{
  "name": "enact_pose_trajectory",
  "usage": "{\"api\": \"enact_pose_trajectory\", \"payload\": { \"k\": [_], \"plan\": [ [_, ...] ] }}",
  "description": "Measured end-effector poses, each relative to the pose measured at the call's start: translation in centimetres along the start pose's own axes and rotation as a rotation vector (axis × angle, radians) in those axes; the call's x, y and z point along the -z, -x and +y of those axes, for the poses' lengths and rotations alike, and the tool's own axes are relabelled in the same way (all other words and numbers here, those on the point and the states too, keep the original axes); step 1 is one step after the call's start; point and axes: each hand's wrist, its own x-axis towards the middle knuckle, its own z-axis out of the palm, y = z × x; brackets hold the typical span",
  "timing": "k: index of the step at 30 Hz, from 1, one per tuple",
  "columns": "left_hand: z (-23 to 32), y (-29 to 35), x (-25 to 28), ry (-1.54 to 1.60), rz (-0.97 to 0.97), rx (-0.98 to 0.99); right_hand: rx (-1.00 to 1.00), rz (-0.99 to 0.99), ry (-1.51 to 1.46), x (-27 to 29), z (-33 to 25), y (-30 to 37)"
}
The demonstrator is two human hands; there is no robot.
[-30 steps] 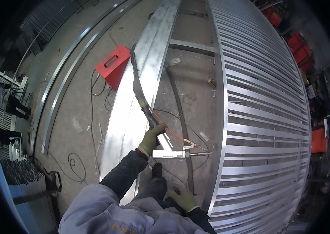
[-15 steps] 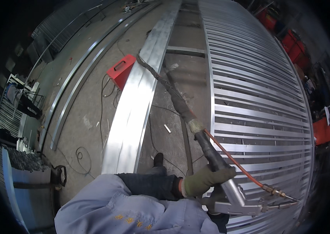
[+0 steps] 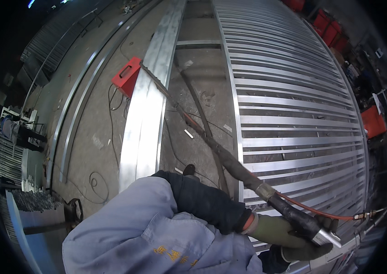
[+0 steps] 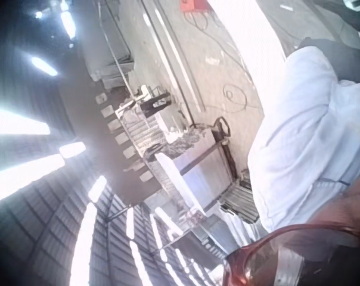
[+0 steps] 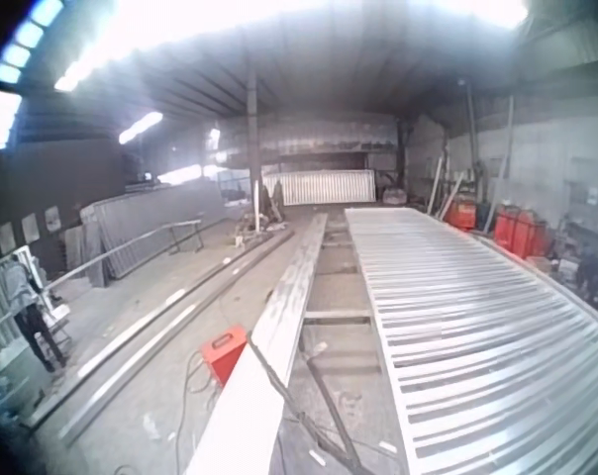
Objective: The person welds a metal frame structure using a handheld welding torch. They position the torch along the seams of the frame and apply welds to join the metal components together.
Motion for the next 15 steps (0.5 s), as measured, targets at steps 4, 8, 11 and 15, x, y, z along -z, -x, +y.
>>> {"api": "enact_pose_trajectory", "payload": {
  "k": [4,8,11,15],
  "plan": [
    [3.2,4.3,4.1,-0.211,-0.273,0.109,0.111,0.015,0.117,-3.0,-1.4,-0.4],
    [4.5,14.1,12.2,-0.128,-0.022,0.09,0.223,0.012,0.236,-7.0,1.4,-2.3],
    [5.3,21.6,18.4,-0.346,0.683,0.16,0.334,0.128,0.391,-12.1,0.8,-2.4],
    [4.3,27.0,23.0,-0.775,0.861,0.019,0.225,0.02,0.305,-15.2,1.8,-4.0]
  ]
}}
